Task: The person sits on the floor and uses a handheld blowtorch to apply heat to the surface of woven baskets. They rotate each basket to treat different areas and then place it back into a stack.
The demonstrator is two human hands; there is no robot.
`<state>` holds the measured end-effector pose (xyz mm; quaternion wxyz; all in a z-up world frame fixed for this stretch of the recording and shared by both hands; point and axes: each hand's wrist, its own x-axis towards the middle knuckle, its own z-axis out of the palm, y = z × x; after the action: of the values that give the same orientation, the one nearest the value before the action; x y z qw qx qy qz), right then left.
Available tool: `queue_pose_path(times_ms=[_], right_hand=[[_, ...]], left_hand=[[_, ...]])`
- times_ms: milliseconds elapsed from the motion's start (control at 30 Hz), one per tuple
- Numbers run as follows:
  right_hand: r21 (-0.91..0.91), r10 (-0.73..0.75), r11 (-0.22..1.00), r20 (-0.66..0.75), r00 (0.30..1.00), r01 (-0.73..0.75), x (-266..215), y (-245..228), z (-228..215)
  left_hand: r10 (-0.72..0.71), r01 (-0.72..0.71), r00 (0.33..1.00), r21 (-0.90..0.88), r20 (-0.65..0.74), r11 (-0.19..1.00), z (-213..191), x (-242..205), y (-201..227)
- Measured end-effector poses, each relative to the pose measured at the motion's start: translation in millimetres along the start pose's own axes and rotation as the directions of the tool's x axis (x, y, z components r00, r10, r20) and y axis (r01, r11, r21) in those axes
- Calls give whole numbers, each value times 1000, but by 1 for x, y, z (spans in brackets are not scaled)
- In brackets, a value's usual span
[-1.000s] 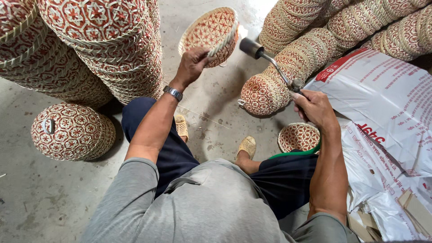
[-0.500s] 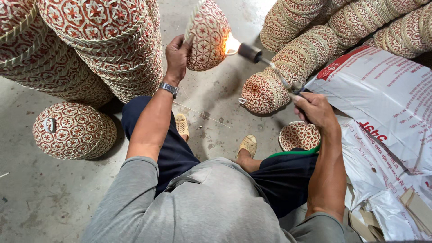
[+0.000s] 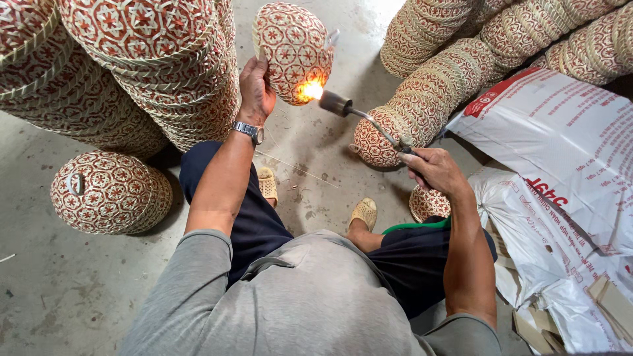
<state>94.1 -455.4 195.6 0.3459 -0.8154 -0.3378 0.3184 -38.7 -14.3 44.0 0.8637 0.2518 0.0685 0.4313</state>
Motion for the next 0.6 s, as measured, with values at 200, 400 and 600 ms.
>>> queue_pose_path(times_ms=[200,400,600], right_hand=[[148,49,988,-28,998,-44,3,5,-25],[212,72,976,-88,994,-51,4,8,-44],[83,-19,996,-119,993,29,5,-23,-46]], left_hand=[[12,-43,985,178,171,983,23,-13,25],[-1,-93,973,397,230,913,41,-21,39],[-63,-141,959,662,275,736,49,-32,31]])
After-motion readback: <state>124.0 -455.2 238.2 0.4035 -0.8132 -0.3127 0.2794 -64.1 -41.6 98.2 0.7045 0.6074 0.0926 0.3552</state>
